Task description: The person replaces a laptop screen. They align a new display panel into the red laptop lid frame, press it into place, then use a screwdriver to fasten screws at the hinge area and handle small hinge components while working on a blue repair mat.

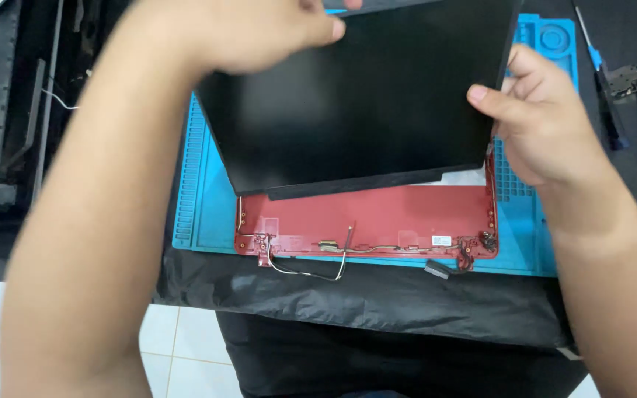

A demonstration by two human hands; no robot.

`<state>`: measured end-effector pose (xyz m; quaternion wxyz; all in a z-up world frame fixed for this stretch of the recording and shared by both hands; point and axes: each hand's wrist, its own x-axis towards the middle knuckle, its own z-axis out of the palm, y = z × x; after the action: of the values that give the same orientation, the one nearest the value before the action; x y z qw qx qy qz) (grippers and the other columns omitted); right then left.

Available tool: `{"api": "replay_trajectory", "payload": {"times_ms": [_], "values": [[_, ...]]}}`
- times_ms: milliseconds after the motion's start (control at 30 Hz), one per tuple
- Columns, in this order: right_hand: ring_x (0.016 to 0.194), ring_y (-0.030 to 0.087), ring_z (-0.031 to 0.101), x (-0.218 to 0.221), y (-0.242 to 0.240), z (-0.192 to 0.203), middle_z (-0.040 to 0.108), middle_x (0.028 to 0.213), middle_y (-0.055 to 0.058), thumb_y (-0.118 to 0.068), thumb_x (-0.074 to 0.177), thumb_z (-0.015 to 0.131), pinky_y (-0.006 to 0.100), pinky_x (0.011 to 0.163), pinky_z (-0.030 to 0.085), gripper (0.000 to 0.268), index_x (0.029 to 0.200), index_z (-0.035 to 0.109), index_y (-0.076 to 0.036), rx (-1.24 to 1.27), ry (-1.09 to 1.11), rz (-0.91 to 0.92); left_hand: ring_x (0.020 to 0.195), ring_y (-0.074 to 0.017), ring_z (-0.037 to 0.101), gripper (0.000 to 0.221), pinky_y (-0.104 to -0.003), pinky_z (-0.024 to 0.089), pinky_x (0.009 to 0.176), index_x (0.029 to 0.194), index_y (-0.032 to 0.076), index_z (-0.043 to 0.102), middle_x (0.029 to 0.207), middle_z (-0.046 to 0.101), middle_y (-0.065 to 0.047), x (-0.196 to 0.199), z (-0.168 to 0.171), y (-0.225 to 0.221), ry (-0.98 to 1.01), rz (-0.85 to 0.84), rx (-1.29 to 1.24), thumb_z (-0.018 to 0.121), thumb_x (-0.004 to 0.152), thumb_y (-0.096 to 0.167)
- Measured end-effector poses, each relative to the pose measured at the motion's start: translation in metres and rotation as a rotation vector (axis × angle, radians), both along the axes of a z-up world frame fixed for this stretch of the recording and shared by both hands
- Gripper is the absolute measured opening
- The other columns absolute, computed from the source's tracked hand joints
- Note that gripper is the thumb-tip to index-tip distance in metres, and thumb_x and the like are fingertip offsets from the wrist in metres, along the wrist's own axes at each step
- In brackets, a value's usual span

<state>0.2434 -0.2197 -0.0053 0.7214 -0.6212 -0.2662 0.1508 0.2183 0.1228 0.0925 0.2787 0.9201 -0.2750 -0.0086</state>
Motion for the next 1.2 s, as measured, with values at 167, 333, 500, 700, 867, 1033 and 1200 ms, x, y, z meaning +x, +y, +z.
{"api": "replay_trajectory", "payload": {"times_ms": [167, 333, 500, 700, 867, 1033, 1200], "values": [[0.109, 0.018, 0.071, 0.004, -0.005, -0.013, 0.071, 0.125, 0.011, 0.0, 0.102, 0.063, 0.033, 0.095, 0.058, 0.031, 0.133, 0.06, -0.001, 0.046, 0.296, 0.007, 0.105, -0.036, 0.067, 0.043, -0.045, 0.053, 0.089, 0.13, 0.003, 0.064, 0.111, 0.07, -0.016, -0.033, -0.034, 0.006, -0.275, 0.277, 0.123, 0.078, 0.099, 0.029], [0.107, 0.017, 0.072, 0.006, -0.009, -0.013, 0.072, 0.122, 0.01, 0.001, 0.098, 0.063, 0.032, 0.092, 0.06, 0.034, 0.131, 0.061, -0.003, 0.0, 0.41, -0.008, 0.115, -0.0374, 0.06, 0.062, -0.047, 0.046, 0.096, 0.147, 0.003, 0.061, 0.121, 0.066, -0.016, -0.066, -0.076, 0.008, -0.382, 0.351, 0.124, 0.082, 0.094, 0.027], [0.1, 0.015, 0.072, 0.012, -0.025, -0.023, 0.074, 0.115, 0.007, 0.003, 0.095, 0.067, 0.029, 0.087, 0.058, 0.035, 0.13, 0.062, 0.0, -0.165, 0.324, -0.012, 0.115, -0.0362, 0.057, 0.052, -0.044, 0.047, 0.098, 0.139, 0.002, 0.066, 0.121, 0.063, -0.015, -0.074, -0.102, 0.012, -0.398, 0.425, 0.042, 0.085, 0.096, 0.026], [0.064, 0.009, 0.058, 0.003, -0.02, -0.016, 0.069, 0.082, 0.003, -0.01, 0.1, 0.074, 0.025, 0.053, 0.042, 0.031, 0.125, 0.062, 0.002, -0.415, 0.1, -0.167, 0.117, -0.0325, 0.059, 0.043, -0.04, 0.049, 0.103, 0.135, 0.001, 0.067, 0.122, 0.064, -0.013, -0.068, -0.112, 0.012, -0.455, 0.426, -0.113, 0.084, 0.097, 0.01], [0.056, 0.011, 0.06, -0.019, -0.004, 0.004, 0.067, 0.074, 0.01, -0.021, 0.095, 0.08, 0.028, 0.048, 0.047, 0.055, 0.139, 0.054, 0.0, -0.817, -0.261, -0.399, 0.122, -0.0264, 0.066, 0.033, -0.035, 0.054, 0.103, 0.13, 0.0, 0.067, 0.135, 0.065, -0.013, -0.066, -0.121, 0.019, -0.42, 0.397, -0.295, 0.08, 0.1, 0.003], [0.054, 0.012, 0.06, -0.014, -0.011, 0.002, 0.067, 0.072, 0.01, -0.022, 0.096, 0.082, 0.028, 0.047, 0.045, 0.05, 0.13, 0.056, 0.002, -0.836, -0.262, -0.402, 0.106, -0.0185, 0.07, 0.035, -0.029, 0.055, 0.084, 0.13, 0.003, 0.068, 0.127, 0.068, -0.01, -0.068, -0.116, 0.014, -0.337, 0.473, -0.359, 0.078, 0.097, -0.001], [0.058, 0.008, 0.057, 0.0, -0.027, -0.023, 0.064, 0.075, 0.005, -0.023, 0.098, 0.084, 0.026, 0.05, 0.042, 0.044, 0.124, 0.057, 0.001, -0.733, -0.207, -0.382, 0.106, -0.0161, 0.07, 0.035, -0.026, 0.054, 0.078, 0.129, 0.002, 0.068, 0.125, 0.069, -0.011, -0.066, -0.117, 0.015, -0.326, 0.46, -0.361, 0.077, 0.096, -0.005]]}}
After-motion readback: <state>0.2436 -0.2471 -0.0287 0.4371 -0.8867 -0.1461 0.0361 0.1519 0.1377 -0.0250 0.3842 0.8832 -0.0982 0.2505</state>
